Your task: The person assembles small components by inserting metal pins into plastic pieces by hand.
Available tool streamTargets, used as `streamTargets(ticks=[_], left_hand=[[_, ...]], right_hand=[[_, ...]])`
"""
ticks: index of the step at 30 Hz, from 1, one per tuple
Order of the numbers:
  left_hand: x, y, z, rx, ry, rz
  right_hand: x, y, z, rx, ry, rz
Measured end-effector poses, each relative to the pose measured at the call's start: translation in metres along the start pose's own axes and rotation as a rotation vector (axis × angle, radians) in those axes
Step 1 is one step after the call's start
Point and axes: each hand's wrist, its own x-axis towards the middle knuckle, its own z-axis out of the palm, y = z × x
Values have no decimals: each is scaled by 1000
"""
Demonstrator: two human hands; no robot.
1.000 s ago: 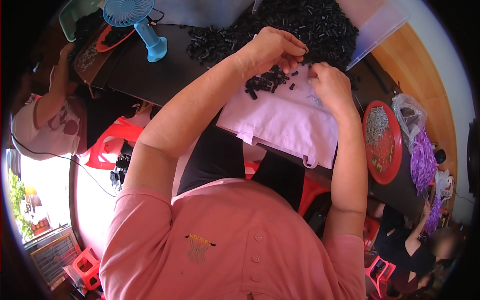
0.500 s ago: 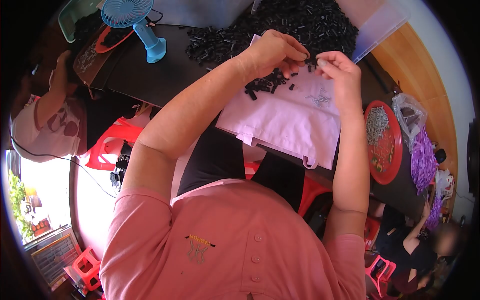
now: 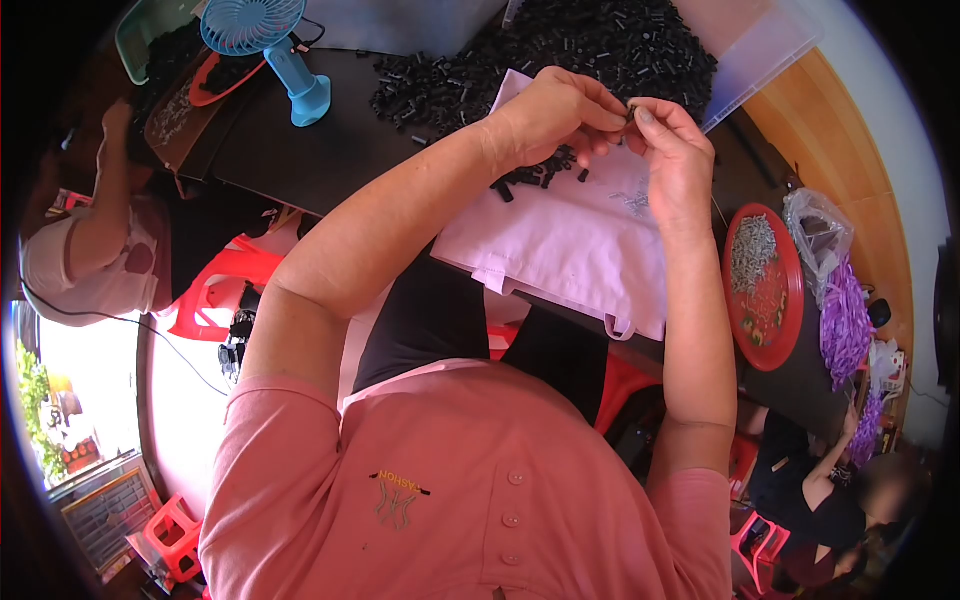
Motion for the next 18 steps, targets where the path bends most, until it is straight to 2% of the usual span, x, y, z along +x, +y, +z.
streamTargets(ticks=[9,12,15,18], left_hand=[[0,-1,0,30,7,-7],[2,-3,-2,36,-10,-19],[2,-4,-2,-13,-32,-27],[2,-4,-1,-45,-62,-21]], right_hand=[[-5,-7,13,-265,4,-96],[-2,-5,6,-471,-37,-239],[-3,-9,4,-547,-25,-250],[-6,-11,5,-383,13,-190]])
